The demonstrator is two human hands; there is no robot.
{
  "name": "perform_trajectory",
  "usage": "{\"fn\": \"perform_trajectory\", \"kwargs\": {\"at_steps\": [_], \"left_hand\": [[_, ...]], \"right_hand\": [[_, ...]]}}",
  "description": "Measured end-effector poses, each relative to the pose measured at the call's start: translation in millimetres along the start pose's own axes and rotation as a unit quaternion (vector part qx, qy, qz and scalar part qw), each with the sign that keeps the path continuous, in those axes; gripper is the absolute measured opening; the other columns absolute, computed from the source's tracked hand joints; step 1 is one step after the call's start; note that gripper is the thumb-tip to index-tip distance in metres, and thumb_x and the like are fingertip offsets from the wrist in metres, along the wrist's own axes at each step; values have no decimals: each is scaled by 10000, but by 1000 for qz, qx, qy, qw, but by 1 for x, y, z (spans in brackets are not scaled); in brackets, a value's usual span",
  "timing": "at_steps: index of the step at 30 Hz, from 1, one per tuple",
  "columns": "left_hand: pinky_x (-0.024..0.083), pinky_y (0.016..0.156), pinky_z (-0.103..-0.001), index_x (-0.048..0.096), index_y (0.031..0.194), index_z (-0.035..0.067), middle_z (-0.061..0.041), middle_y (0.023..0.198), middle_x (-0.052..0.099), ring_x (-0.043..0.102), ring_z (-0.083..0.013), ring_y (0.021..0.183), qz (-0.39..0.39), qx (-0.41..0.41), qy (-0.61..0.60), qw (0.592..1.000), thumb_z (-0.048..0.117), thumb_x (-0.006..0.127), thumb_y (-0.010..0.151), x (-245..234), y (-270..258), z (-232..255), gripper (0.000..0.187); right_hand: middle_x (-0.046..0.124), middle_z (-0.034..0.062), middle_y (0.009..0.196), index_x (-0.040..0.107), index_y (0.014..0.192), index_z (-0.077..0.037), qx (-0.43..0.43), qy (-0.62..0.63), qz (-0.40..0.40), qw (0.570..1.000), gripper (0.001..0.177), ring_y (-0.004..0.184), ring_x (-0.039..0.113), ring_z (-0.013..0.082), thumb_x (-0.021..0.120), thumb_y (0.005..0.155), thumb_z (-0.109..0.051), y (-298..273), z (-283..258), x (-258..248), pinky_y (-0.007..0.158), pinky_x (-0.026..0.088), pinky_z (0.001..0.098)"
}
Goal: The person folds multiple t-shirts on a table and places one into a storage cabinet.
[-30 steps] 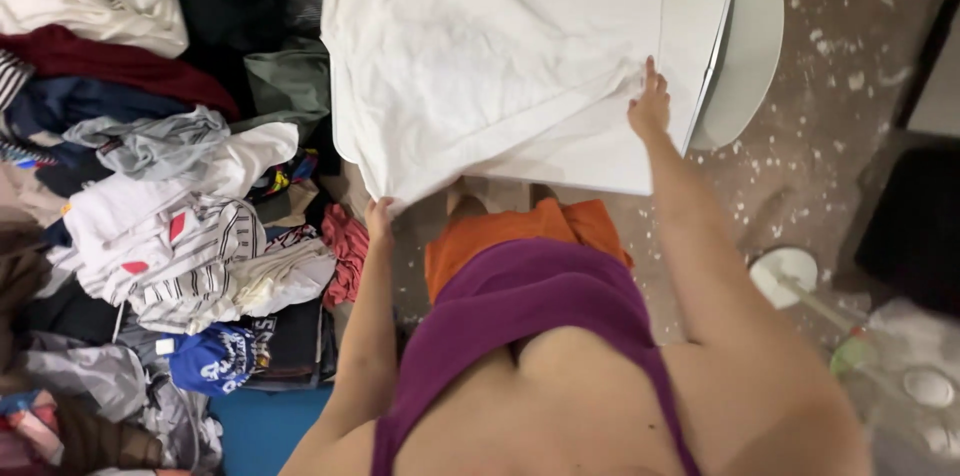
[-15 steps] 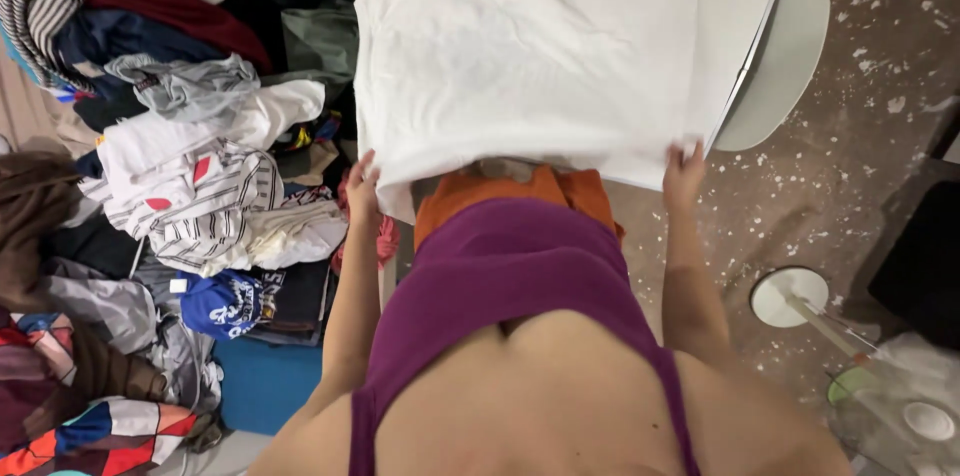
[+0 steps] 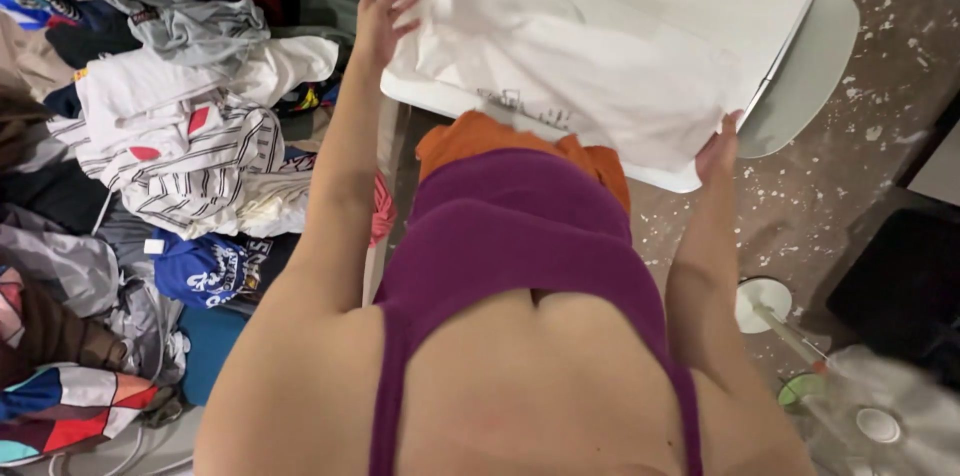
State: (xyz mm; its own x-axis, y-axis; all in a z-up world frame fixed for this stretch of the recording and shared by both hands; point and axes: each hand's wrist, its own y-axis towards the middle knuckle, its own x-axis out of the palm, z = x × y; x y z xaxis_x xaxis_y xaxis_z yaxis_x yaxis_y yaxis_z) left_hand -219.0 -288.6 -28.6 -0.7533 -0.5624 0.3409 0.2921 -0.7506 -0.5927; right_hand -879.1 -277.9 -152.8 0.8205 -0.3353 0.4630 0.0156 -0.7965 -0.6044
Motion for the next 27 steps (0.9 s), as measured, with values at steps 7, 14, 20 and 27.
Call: {"fn": "perform_trajectory", "kwargs": {"at_steps": [7,14,20,27], "left_hand": [[450,958,-475,574,1369,163,-225,1236,634,596,-424,1147,177,126,529,820,251,720,910,-148,95,-130,490],[558,955,-455,530,1381,132,-213,1236,653,680,-382,1109,173,4,487,856,306,684,894,-157,75,-147,540],[530,920,-302,596,1135,-23,-110,1092,628,638,-218,1014,17,319,272,908,56,723,959,-138,129,-66,230],[394,707,-246,460,1405,16,21,856,498,427,-89,769,-100,420,237,870,187,592,1102,5,115,126,372]], "right_hand": [[505,169,1464,419,1500,-43,152,-516,190,821,856,1263,520,339,716,878,-550,11,54,-46,922,489,538],[652,259,1230,562,1336,142,-40,-582,198,787,724,1109,636,296,829,937,-400,3,101,-101,918,493,340],[668,-8,900,704,1095,-92,-114,-288,309,899,206,786,531,102,833,957,-175,-4,-1,-14,728,460,281],[774,50,975,715,1114,-37,-330,-109,211,913,250,854,731,137,567,1033,-223,-57,-162,122,729,582,272]]}}
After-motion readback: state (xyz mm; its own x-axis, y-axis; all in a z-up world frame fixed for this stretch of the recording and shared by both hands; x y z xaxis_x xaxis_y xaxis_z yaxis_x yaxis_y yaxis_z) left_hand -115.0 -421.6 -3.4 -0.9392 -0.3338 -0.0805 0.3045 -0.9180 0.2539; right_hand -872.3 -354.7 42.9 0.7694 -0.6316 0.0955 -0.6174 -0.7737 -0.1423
